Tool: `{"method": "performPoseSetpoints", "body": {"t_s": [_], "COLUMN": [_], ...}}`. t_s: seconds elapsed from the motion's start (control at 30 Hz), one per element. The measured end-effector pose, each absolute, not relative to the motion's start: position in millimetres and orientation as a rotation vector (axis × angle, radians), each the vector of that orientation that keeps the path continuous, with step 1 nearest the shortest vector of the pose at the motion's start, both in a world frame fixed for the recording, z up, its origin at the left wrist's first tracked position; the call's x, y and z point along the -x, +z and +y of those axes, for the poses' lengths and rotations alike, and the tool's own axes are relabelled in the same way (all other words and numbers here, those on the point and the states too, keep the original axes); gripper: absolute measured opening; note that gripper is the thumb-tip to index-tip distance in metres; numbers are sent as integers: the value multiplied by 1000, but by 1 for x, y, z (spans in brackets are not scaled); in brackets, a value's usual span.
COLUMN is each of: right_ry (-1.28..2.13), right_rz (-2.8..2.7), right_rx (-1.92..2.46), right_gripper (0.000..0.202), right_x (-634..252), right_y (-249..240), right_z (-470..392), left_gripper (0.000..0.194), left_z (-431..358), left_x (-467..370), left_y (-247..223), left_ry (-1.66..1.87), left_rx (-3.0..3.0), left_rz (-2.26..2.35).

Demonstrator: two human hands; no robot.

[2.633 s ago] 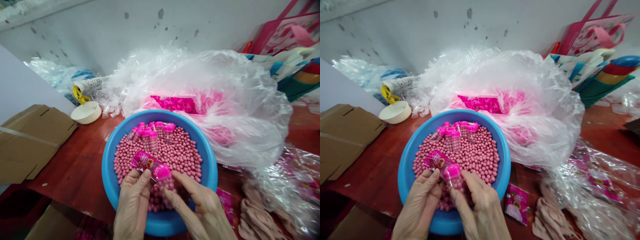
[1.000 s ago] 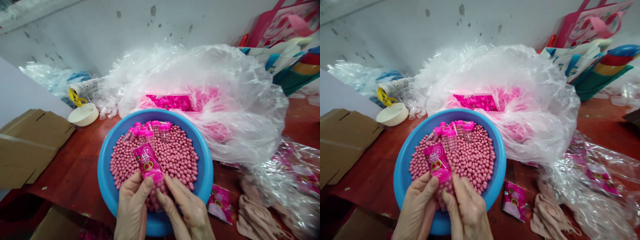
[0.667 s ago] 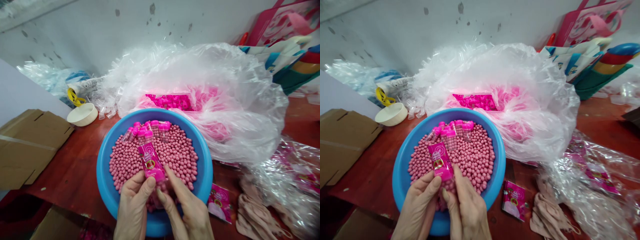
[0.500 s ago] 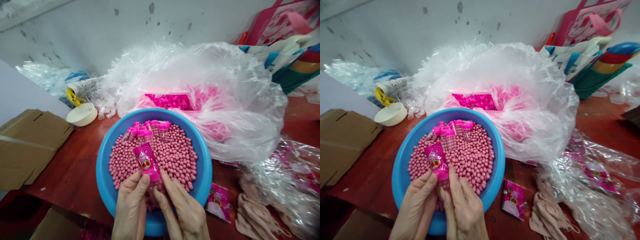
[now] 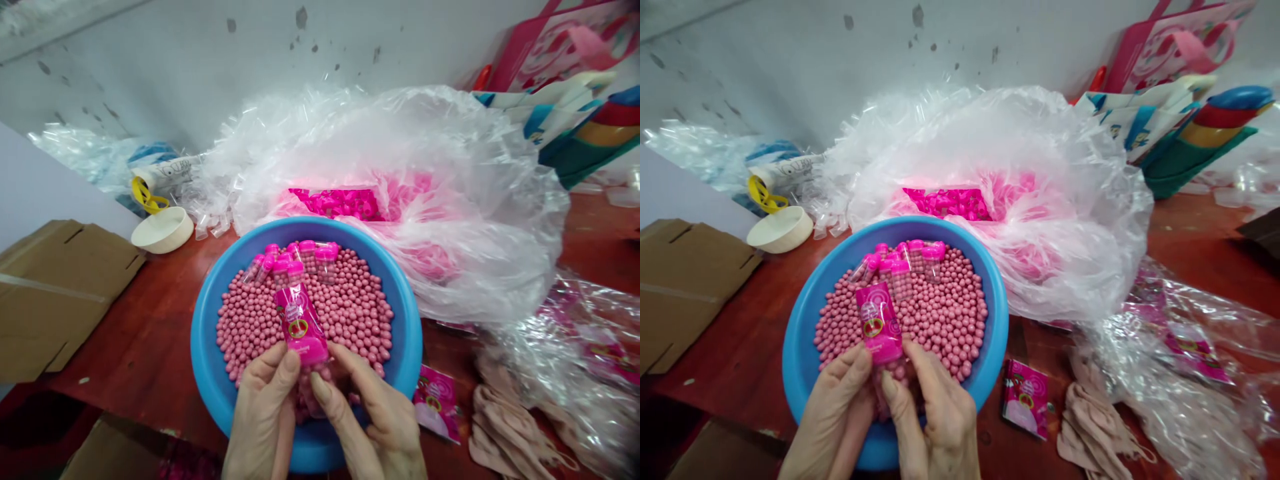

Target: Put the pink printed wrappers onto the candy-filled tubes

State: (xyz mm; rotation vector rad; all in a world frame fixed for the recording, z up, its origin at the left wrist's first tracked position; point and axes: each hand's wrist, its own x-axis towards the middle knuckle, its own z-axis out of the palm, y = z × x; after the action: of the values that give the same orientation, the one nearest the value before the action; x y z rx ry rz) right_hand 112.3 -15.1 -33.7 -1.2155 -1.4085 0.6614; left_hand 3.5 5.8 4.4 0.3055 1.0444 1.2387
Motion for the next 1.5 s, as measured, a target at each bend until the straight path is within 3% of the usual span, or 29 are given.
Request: {"method": "performPoseSetpoints", "body": {"t_s": [0.17, 0.3, 0.43, 0.67, 0.87, 1.0, 1.13, 1.2, 1.5], "right_ry": [567, 564, 672, 517, 663, 809, 872, 878, 493], "right_rz": [-1403, -1464, -1424, -1470, -1444, -1438, -1448, -1479, -1540], "right_rx": [1179, 1254, 1312, 1238, 1270, 1207, 1200, 1190, 1071], "right_gripper": [37, 31, 31, 31, 24, 36, 23, 27, 22], "right_x": [-107, -112, -114, -110, -106, -110, -113, -112, -106], "right_y": [-37, -33, -29, -30, -28, -25, -17, -14, -16], "right_z": [-16, -14, -11, -9, -8, -3, 2, 3, 7], "left_gripper": [16, 8, 12, 11, 3, 8, 15, 18, 15], "left_z": [6, 6, 6, 6, 5, 4, 0, -3, 0], "left_x": [-6, -6, -5, -3, -6, -7, -5, -4, -6], "left_y": [5, 5, 4, -2, 4, 3, -3, -7, -8], "left_ry": [1401, 1286, 1221, 1212, 1260, 1342, 1364, 1394, 1460], "left_rx": [-266, -332, -348, -364, -306, -333, -512, -588, -462], "left_rz": [1111, 1007, 973, 940, 1039, 1082, 1204, 1267, 1243]}}
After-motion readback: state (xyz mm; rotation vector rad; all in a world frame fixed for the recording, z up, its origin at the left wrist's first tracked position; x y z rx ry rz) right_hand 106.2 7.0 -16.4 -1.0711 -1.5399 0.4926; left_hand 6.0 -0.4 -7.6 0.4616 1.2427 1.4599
